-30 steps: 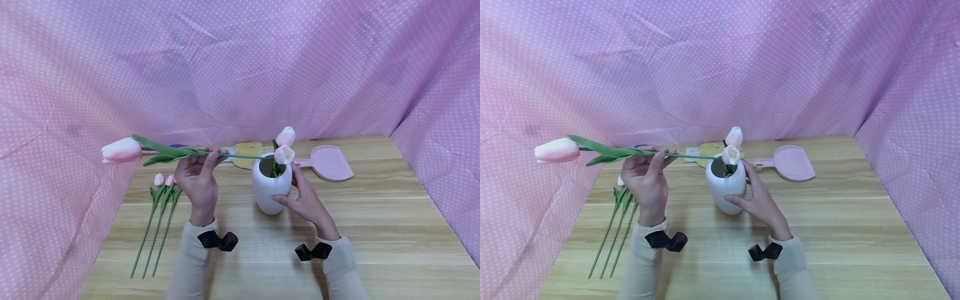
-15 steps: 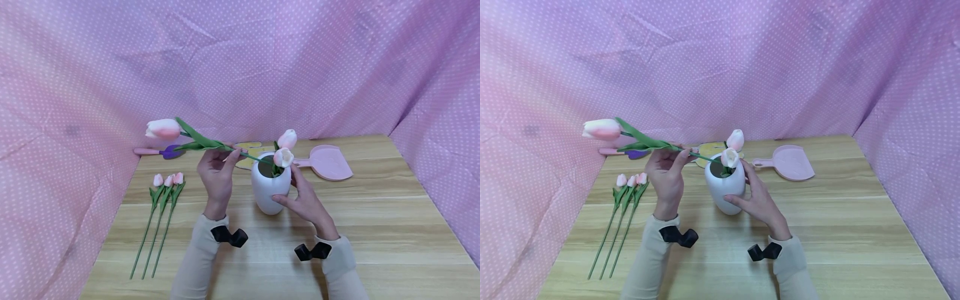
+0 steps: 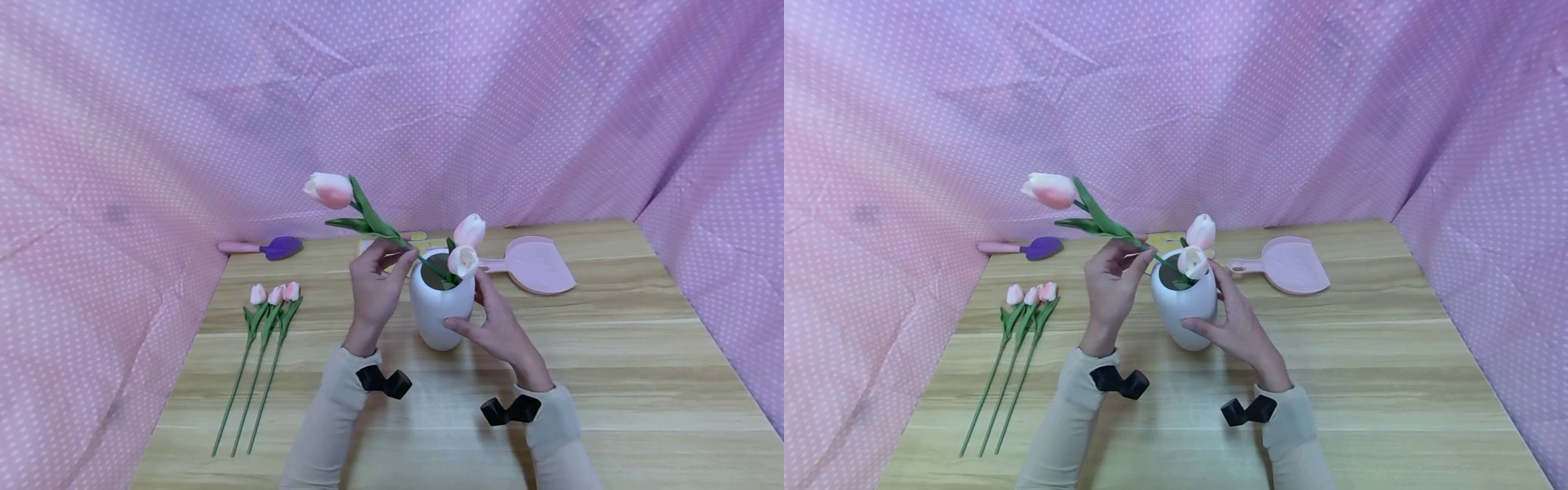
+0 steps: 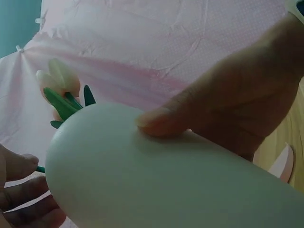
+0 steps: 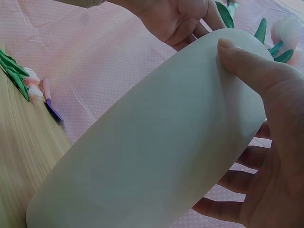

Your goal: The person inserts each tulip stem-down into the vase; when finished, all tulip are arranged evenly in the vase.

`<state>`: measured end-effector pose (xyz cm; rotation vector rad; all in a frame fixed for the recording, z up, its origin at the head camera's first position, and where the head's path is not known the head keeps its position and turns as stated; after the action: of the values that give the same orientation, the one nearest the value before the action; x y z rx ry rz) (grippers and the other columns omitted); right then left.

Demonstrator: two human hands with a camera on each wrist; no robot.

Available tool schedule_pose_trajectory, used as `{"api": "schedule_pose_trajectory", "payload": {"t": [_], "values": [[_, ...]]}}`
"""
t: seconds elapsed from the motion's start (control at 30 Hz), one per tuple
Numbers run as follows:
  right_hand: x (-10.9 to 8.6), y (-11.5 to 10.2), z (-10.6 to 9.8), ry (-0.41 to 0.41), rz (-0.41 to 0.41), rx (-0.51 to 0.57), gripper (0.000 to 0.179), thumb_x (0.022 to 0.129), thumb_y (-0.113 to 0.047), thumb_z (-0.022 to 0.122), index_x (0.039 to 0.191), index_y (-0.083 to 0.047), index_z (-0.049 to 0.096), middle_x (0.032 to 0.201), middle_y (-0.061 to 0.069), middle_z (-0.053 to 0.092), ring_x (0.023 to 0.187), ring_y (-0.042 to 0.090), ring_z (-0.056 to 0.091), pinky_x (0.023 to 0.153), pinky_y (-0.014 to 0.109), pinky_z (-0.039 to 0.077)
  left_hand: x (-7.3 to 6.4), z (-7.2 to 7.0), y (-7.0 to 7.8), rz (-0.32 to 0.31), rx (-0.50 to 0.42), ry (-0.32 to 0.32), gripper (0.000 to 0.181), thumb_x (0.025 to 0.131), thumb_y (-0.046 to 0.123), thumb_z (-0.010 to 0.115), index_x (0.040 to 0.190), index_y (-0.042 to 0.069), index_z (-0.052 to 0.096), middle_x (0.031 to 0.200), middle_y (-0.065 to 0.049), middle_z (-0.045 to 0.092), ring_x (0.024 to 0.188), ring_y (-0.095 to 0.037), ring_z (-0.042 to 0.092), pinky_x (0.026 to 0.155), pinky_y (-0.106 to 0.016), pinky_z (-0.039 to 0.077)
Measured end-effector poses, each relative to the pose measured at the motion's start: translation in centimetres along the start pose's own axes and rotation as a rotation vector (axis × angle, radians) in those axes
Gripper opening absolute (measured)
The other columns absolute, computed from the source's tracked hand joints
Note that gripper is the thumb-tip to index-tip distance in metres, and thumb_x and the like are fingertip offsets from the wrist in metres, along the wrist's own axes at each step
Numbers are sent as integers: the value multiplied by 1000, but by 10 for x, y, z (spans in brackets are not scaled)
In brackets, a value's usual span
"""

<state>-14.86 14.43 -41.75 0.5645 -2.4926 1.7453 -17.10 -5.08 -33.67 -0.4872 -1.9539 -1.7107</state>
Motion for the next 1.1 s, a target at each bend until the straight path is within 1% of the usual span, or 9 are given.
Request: {"api": "schedule_pose_trajectory", "payload": {"t": [0.1,0.23,0.33,0.43,0.5,0.6,0.87,0.93,1.1], "values": [[0,0,0,-4,3,4,90,82,-21,82,154,-24,29,152,9,47,139,35,48,113,62,43,0,2,-2,16,86,-59,16,88,1,73,101,-7,70,103,-23,73,96,-30,71,90,-32,63],[0,0,1,-4,6,5,91,82,-22,82,155,-26,28,152,9,46,139,36,48,113,62,43,0,2,-3,62,209,-147,17,88,5,75,102,-4,71,102,-20,74,100,-33,71,92,-38,62],[0,0,1,-4,8,5,91,82,-22,82,155,-25,28,152,9,46,139,35,48,113,62,43,-1,-1,-3,59,239,-200,21,87,7,76,106,-2,72,106,-18,74,103,-30,71,92,-39,61],[0,0,1,-4,13,7,91,82,-22,82,155,-25,28,153,9,46,139,35,48,113,62,43,-3,-6,-3,7,212,-224,25,87,8,76,110,-2,71,110,-18,73,104,-30,69,94,-39,61],[1,0,1,-6,13,12,93,83,-23,82,156,-27,26,154,9,45,139,35,48,113,62,43,-3,-10,-2,-24,194,-224,26,88,8,75,111,-3,71,111,-20,73,105,-31,68,95,-39,61],[1,1,1,-10,15,18,96,83,-24,81,158,-31,21,155,9,44,141,34,46,114,63,42,-4,-15,-3,-42,169,-203,24,89,7,74,110,-5,70,111,-22,72,105,-33,68,96,-40,61],[0,1,1,-9,10,19,96,83,-23,81,158,-29,21,155,10,43,140,34,46,113,63,42,-7,-37,-9,-49,121,-124,22,88,1,73,108,-8,69,107,-24,72,101,-35,69,94,-43,61],[0,0,1,-9,5,19,95,83,-22,81,158,-28,22,155,10,43,140,35,47,113,63,42,-7,-45,-12,-54,117,-99,23,88,-1,73,108,-10,69,106,-25,72,98,-29,70,92,-38,62],[0,0,1,-11,4,18,95,83,-21,81,158,-28,22,156,9,42,141,35,46,114,63,42,-8,-69,-20,-100,122,-32,24,87,-4,72,109,-12,67,105,-29,71,95,-1,66,89,-18,58]]}}
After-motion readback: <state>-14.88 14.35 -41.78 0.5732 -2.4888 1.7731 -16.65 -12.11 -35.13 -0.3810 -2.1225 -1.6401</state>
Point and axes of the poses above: each hand's wrist, its own x-axis towards the middle knuckle, its own z-axis out of the palm, y = z × x, the point moved 3 cm from there along x, towards the middle knuckle
